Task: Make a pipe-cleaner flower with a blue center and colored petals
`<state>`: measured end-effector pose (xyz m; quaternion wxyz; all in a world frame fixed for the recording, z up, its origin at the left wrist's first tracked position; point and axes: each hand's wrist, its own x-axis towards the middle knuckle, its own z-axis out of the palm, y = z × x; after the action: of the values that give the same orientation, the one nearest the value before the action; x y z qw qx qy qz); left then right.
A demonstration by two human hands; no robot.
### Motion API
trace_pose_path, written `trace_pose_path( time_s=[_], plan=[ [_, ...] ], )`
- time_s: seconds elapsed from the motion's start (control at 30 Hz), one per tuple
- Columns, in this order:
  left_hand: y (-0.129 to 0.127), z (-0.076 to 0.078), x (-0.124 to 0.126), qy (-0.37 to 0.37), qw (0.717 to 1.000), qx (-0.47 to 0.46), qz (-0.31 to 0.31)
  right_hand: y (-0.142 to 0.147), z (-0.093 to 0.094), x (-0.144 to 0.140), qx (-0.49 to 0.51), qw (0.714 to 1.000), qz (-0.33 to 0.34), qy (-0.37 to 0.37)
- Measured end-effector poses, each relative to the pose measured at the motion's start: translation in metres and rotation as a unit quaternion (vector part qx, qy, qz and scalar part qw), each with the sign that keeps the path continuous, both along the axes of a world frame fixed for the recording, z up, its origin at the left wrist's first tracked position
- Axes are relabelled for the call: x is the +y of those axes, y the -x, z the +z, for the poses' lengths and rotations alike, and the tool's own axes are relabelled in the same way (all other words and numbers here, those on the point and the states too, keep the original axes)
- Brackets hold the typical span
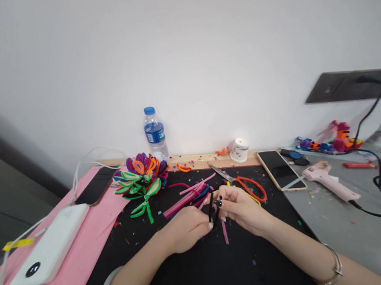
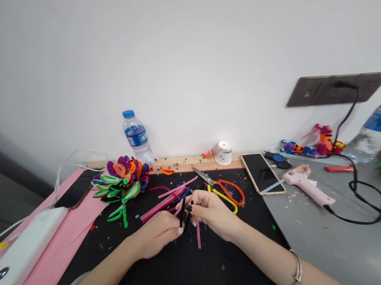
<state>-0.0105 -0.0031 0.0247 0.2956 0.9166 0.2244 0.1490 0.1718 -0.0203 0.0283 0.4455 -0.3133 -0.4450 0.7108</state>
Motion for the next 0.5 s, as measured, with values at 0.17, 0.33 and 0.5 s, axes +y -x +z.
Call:
trace_pose_path(
  time_s=[0.17, 0.33, 0.5],
  plan=[
    [-0.0003, -0.0036, -0.0016, -0.016, 1.0, 0.006, 0.024, -0.0026, -0.0034, 0.0033, -0.013, 0.999, -0.033, -0.002],
    [-0.0022, -0.0032, -0.0037, -0.029, 0.997, 0.0, 0.074, -0.0051, -0.0045, 0.0062, -0.005, 0.995, -0.094, -0.014],
    [-0.0047, -0.0045, -0.0031, -0.064, 0.99, 0.02, 0.125, -0.006, -0.0041, 0.0073, -0.008, 0.991, -0.132, -0.016]
  ],
)
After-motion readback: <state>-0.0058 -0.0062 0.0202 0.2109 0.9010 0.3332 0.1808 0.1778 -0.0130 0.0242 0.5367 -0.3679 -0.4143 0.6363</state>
